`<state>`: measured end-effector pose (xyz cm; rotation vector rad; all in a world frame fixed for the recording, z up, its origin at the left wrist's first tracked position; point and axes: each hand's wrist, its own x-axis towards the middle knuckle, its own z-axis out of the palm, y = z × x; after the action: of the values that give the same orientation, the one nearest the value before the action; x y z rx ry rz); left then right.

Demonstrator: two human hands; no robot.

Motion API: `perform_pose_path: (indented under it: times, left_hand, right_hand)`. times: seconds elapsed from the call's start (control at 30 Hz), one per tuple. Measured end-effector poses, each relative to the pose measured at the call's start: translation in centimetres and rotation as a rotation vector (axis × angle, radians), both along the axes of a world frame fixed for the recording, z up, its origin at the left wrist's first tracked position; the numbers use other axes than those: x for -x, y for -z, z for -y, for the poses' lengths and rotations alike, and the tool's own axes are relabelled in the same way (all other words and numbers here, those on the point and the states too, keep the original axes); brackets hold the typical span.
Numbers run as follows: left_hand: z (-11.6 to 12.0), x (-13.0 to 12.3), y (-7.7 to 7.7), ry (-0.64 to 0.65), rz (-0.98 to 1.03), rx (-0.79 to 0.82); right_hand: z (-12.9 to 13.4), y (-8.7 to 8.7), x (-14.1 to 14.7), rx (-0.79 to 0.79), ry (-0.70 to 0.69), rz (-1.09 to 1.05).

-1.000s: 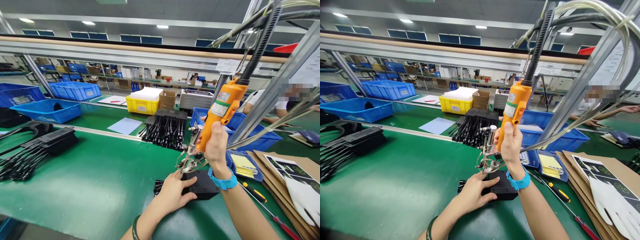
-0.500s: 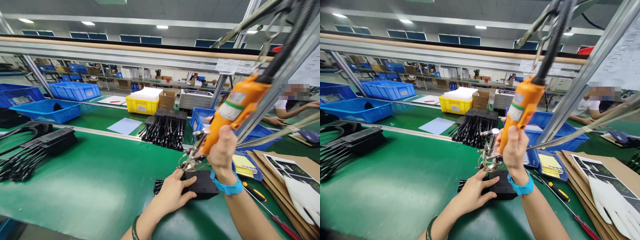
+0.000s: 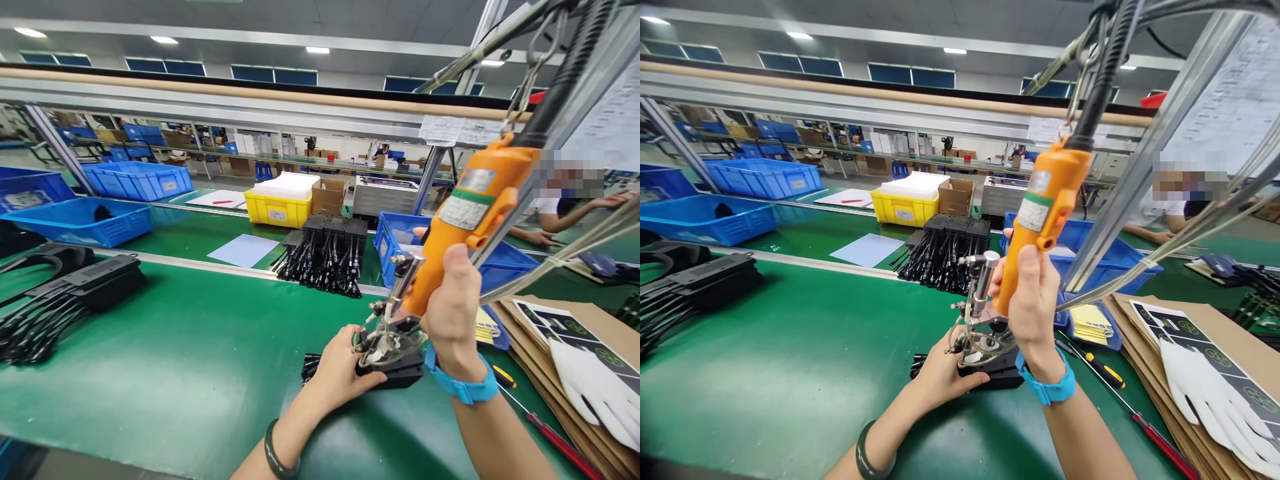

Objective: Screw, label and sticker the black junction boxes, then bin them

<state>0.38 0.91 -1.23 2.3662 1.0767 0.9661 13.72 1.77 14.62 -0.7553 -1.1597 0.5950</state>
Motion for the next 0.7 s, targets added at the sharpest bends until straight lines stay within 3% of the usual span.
perform_pose_path:
  times: [0.13,0.33,0.7]
  left_hand:
    - [0.0,-0.1,0.1,-0.018,0.038,0.006]
    - [0.2,-0.5,0.4,-0.049,0.081,-0.044]
    - [0.4,-1.1,0.1,-0.019,0.043,0.004]
  right_hand:
    - [0.1,1.2,0.2,0.017,-0.008,0.035]
    - [0.9,1.6,0.3,0.002,0.037,0.076]
    - [1.7,3.1,0.7,0.014,-0.073,0.000]
